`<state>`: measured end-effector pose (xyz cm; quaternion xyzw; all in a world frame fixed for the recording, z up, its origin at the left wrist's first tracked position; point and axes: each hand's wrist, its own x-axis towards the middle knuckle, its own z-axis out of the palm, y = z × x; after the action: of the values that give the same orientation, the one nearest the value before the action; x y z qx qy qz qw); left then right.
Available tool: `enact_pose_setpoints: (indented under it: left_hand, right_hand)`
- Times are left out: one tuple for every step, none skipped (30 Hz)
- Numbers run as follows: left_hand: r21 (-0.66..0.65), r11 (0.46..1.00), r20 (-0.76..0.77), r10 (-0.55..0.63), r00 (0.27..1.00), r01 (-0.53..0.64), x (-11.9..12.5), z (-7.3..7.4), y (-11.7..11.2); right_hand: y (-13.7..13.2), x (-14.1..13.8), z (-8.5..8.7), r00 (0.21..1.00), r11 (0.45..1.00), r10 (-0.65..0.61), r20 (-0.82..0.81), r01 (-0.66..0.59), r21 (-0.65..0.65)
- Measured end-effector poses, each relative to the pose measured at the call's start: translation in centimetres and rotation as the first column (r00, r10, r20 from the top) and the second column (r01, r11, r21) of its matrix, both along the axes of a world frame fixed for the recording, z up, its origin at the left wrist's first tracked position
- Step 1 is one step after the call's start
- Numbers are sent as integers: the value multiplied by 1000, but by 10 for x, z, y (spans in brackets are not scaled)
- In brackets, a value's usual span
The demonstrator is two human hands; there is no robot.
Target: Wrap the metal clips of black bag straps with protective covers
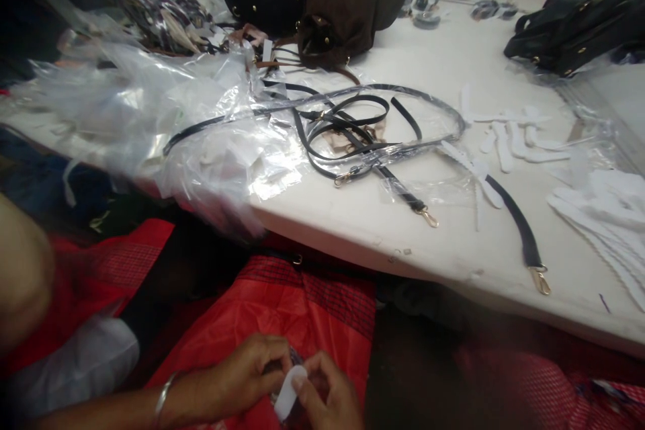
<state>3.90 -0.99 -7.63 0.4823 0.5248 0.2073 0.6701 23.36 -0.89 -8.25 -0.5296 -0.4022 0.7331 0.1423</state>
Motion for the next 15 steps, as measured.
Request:
enact_pose_setpoints:
  left_hand:
    - [0,1000,19,3,1000,-3,-1,0,0]
    - [2,1000,34,8,999,-8,-1,0,0]
    - [7,1000,43,12,999,-13,-2,0,0]
    - [14,1000,45,16,999,-16,-3,0,-1]
    - [23,1000,44,14,999,-15,-3,0,-1]
    - [37,999,44,4,999,-5,-4,1,-1]
    - [51,999,45,-15,999,12,-4,2,0]
    - [65,997,48,-37,998,34,-4,2,0]
    - [80,995,51,-59,997,55,-4,3,1]
    - [98,993,49,-76,996,71,-4,3,1]
    - [118,990,43,-87,995,81,-4,3,1]
    - [137,987,34,-92,995,87,-3,3,1]
    - [158,984,24,-92,995,87,-3,2,1]
    - [179,980,13,-88,996,85,-2,1,1]
    - [198,977,4,-84,996,82,-2,1,1]
  right_hand:
    - [1,0,0,1000,1000,8,-9,-7,10]
    - [0,0,-1,1000,999,5,4,-6,41]
    - [-1,-1,-1,999,996,-8,33,5,84]
    - [-4,-1,-3,997,991,-33,70,24,130]
    - [-7,-2,-4,992,984,-69,103,51,168]
    - [-11,-2,-6,987,979,-104,120,81,185]
    - [-15,-3,-9,985,979,-127,118,105,175]
    - [-18,-3,-11,983,980,-150,105,133,149]
    - [-21,-2,-14,981,980,-172,85,162,116]
    - [-24,-2,-16,979,978,-193,64,187,89]
    - [-26,-2,-18,976,976,-210,51,205,77]
    - [-27,-2,-19,975,973,-218,50,213,84]
    - [-29,-1,-20,974,972,-217,61,209,108]
    - [-29,-2,-20,975,971,-207,81,195,142]
    - [-30,-2,-19,975,969,-192,109,171,179]
